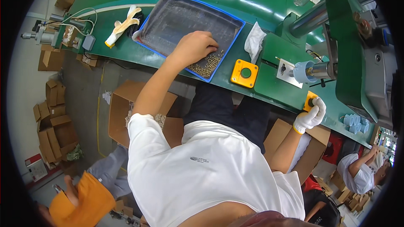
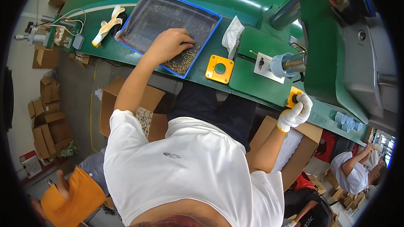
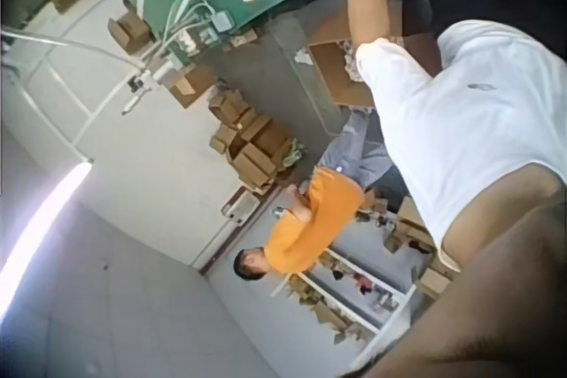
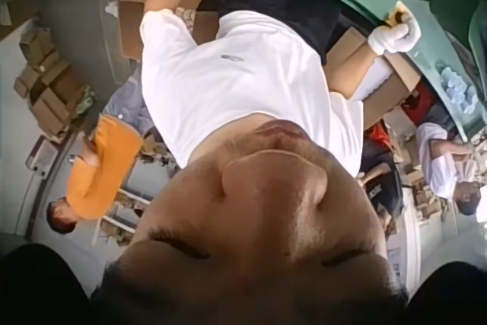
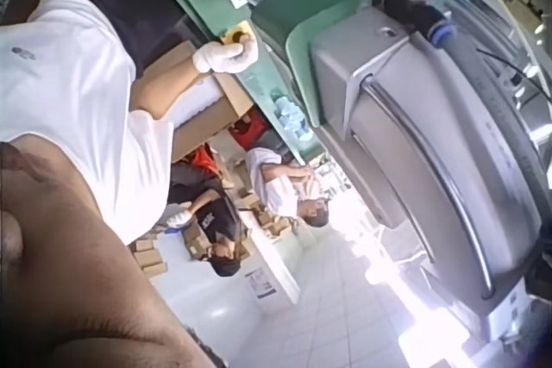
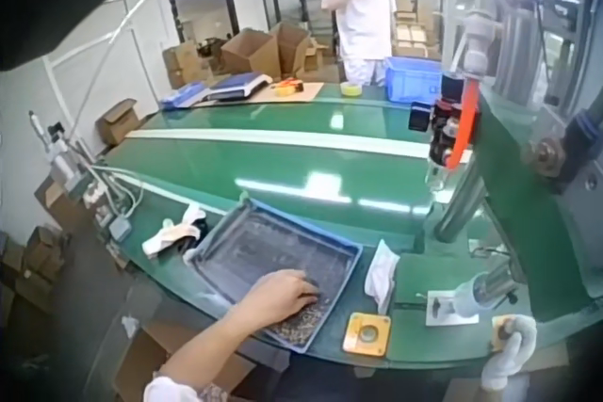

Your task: Manually place small metal components into a press machine and operate the machine to assemble electronic parts.

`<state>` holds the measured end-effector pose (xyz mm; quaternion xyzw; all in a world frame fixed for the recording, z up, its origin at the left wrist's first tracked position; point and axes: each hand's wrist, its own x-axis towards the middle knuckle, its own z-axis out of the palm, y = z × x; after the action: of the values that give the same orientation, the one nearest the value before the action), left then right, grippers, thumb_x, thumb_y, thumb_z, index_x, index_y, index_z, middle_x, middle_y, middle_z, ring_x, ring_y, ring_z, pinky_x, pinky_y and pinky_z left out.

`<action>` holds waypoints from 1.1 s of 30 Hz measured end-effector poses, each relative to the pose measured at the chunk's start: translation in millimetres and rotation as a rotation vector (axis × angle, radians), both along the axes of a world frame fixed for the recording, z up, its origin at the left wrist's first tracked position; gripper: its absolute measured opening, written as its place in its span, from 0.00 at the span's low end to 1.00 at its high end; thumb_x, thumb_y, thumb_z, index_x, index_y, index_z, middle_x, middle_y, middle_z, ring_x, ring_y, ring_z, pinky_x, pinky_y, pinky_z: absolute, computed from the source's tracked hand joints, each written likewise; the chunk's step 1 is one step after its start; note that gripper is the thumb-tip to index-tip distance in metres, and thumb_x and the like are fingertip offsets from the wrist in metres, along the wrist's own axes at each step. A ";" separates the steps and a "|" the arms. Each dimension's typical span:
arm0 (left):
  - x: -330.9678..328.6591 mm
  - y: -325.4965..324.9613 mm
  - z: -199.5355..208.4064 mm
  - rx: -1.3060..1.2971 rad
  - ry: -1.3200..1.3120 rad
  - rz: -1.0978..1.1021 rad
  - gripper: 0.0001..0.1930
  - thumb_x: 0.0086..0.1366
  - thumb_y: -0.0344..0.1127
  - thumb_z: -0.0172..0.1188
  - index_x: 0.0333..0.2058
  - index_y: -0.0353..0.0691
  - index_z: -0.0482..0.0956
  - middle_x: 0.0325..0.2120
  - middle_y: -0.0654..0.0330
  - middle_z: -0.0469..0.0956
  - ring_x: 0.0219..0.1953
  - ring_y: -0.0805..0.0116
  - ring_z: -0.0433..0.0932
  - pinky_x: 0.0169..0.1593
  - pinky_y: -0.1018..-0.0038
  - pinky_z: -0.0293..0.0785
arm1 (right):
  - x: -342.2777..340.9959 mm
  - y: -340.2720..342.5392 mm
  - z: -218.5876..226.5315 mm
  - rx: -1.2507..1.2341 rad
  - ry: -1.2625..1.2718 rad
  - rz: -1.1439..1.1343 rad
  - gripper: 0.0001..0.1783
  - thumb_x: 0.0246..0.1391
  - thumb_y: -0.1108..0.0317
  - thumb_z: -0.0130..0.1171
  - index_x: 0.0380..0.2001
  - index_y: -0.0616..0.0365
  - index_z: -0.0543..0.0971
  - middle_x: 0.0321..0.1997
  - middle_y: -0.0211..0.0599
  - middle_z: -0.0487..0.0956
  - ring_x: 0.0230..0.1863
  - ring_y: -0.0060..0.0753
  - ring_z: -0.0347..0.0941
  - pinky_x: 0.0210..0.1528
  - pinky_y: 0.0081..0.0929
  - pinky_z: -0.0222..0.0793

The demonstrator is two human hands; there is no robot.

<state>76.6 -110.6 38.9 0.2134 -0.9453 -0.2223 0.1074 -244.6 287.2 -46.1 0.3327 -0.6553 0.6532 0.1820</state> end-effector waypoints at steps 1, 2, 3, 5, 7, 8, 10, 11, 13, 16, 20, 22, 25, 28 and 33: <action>0.9 0.2 -2.2 0.003 -0.001 0.006 0.09 0.67 0.37 0.72 0.43 0.43 0.94 0.37 0.55 0.86 0.44 0.49 0.86 0.50 0.55 0.81 | 1.2 -1.7 0.4 0.003 -0.001 0.006 0.15 0.73 0.66 0.56 0.49 0.67 0.83 0.47 0.41 0.83 0.47 0.36 0.78 0.60 0.39 0.76; 2.7 0.6 -4.5 0.010 -0.015 -0.002 0.09 0.68 0.37 0.71 0.42 0.43 0.94 0.38 0.56 0.86 0.45 0.49 0.86 0.50 0.55 0.81 | 2.2 -4.0 0.4 0.012 0.011 0.004 0.15 0.72 0.66 0.56 0.49 0.67 0.83 0.47 0.41 0.83 0.48 0.36 0.79 0.60 0.39 0.76; 1.3 0.7 -4.1 0.014 -0.028 -0.018 0.08 0.68 0.37 0.71 0.42 0.43 0.93 0.38 0.57 0.86 0.46 0.49 0.86 0.50 0.54 0.81 | 2.8 -4.7 1.6 0.019 0.025 -0.007 0.15 0.72 0.66 0.56 0.49 0.67 0.83 0.47 0.42 0.83 0.48 0.35 0.79 0.60 0.38 0.76; -1.9 0.5 0.3 0.014 -0.038 -0.036 0.07 0.68 0.37 0.70 0.40 0.41 0.92 0.38 0.55 0.85 0.46 0.47 0.85 0.50 0.54 0.81 | -1.5 1.5 -2.6 0.014 0.023 -0.007 0.15 0.71 0.68 0.55 0.51 0.67 0.84 0.49 0.43 0.84 0.49 0.35 0.79 0.60 0.37 0.76; -16.4 -2.0 4.8 0.003 -0.039 -0.108 0.07 0.69 0.36 0.69 0.39 0.40 0.90 0.38 0.54 0.85 0.46 0.46 0.85 0.50 0.53 0.80 | 1.0 9.4 5.2 -0.001 0.029 -0.060 0.15 0.71 0.70 0.54 0.52 0.67 0.84 0.51 0.43 0.85 0.50 0.35 0.79 0.60 0.36 0.76; -15.4 -5.6 1.9 0.022 -0.074 -0.116 0.07 0.69 0.36 0.68 0.38 0.39 0.88 0.38 0.52 0.84 0.46 0.44 0.84 0.50 0.52 0.79 | 4.0 6.6 11.1 0.031 0.044 -0.029 0.14 0.69 0.72 0.54 0.50 0.67 0.84 0.51 0.44 0.85 0.50 0.35 0.79 0.60 0.36 0.76; -15.0 -14.8 -8.5 0.041 -0.063 -0.171 0.07 0.69 0.34 0.67 0.36 0.35 0.84 0.37 0.47 0.81 0.44 0.40 0.81 0.50 0.51 0.77 | 6.7 0.1 20.9 0.069 0.065 -0.030 0.12 0.65 0.76 0.55 0.46 0.67 0.84 0.50 0.45 0.85 0.50 0.36 0.80 0.58 0.36 0.77; -8.7 -13.0 -5.0 0.029 -0.109 -0.117 0.08 0.69 0.35 0.66 0.36 0.36 0.84 0.39 0.46 0.81 0.47 0.41 0.81 0.51 0.49 0.77 | 6.2 -4.6 22.3 0.078 0.064 -0.046 0.11 0.63 0.78 0.55 0.45 0.67 0.84 0.49 0.45 0.85 0.49 0.37 0.80 0.57 0.36 0.77; 9.3 -7.5 10.1 0.101 -0.065 -0.048 0.05 0.68 0.30 0.68 0.35 0.33 0.84 0.35 0.46 0.80 0.41 0.40 0.81 0.46 0.52 0.77 | 10.9 -16.2 37.1 0.004 0.098 -0.004 0.10 0.58 0.79 0.59 0.43 0.63 0.84 0.45 0.46 0.85 0.43 0.42 0.82 0.51 0.36 0.79; 12.9 -2.2 0.9 0.125 0.055 -0.039 0.04 0.65 0.26 0.70 0.36 0.32 0.84 0.33 0.46 0.81 0.37 0.43 0.82 0.43 0.57 0.77 | 26.1 -18.4 89.1 0.184 0.308 -0.107 0.12 0.54 0.76 0.66 0.43 0.61 0.84 0.43 0.46 0.85 0.43 0.47 0.83 0.49 0.41 0.80; -30.3 56.5 26.1 0.073 0.175 -0.026 0.06 0.64 0.23 0.71 0.37 0.31 0.82 0.36 0.50 0.82 0.39 0.49 0.82 0.45 0.60 0.77 | 63.8 -55.1 146.6 0.225 -0.057 0.031 0.34 0.42 0.66 0.80 0.54 0.64 0.80 0.45 0.51 0.84 0.43 0.58 0.83 0.47 0.47 0.81; -50.5 90.8 29.2 0.111 0.316 -0.080 0.06 0.63 0.22 0.71 0.37 0.31 0.83 0.36 0.51 0.82 0.39 0.52 0.81 0.46 0.62 0.77 | 59.7 -72.7 154.6 0.275 -0.116 0.151 0.41 0.42 0.65 0.83 0.60 0.65 0.78 0.44 0.48 0.84 0.40 0.49 0.86 0.44 0.40 0.82; -67.0 124.5 17.8 0.215 0.451 -0.109 0.06 0.62 0.23 0.72 0.36 0.33 0.84 0.34 0.53 0.81 0.39 0.54 0.80 0.46 0.63 0.76 | 57.8 -82.1 167.0 0.222 -0.291 0.300 0.39 0.45 0.68 0.82 0.63 0.58 0.79 0.42 0.41 0.85 0.33 0.36 0.89 0.38 0.33 0.84; -81.1 140.1 10.5 0.212 0.492 -0.128 0.06 0.63 0.22 0.72 0.36 0.33 0.84 0.35 0.54 0.82 0.37 0.57 0.80 0.43 0.65 0.76 | 51.9 -93.8 155.3 0.211 0.074 0.056 0.36 0.44 0.62 0.84 0.58 0.52 0.81 0.37 0.38 0.85 0.30 0.47 0.84 0.36 0.42 0.80; -86.3 139.7 -0.5 0.243 0.414 -0.021 0.06 0.65 0.23 0.73 0.38 0.31 0.85 0.37 0.55 0.81 0.34 0.63 0.79 0.39 0.70 0.75 | 43.0 -87.0 168.2 0.220 0.006 0.263 0.22 0.45 0.67 0.75 0.45 0.53 0.80 0.32 0.38 0.82 0.33 0.51 0.83 0.34 0.44 0.78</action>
<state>-9.7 29.1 38.4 0.1647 -0.8716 -0.3747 0.2699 -201.5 200.1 122.1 0.4357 -0.6730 0.5947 0.0594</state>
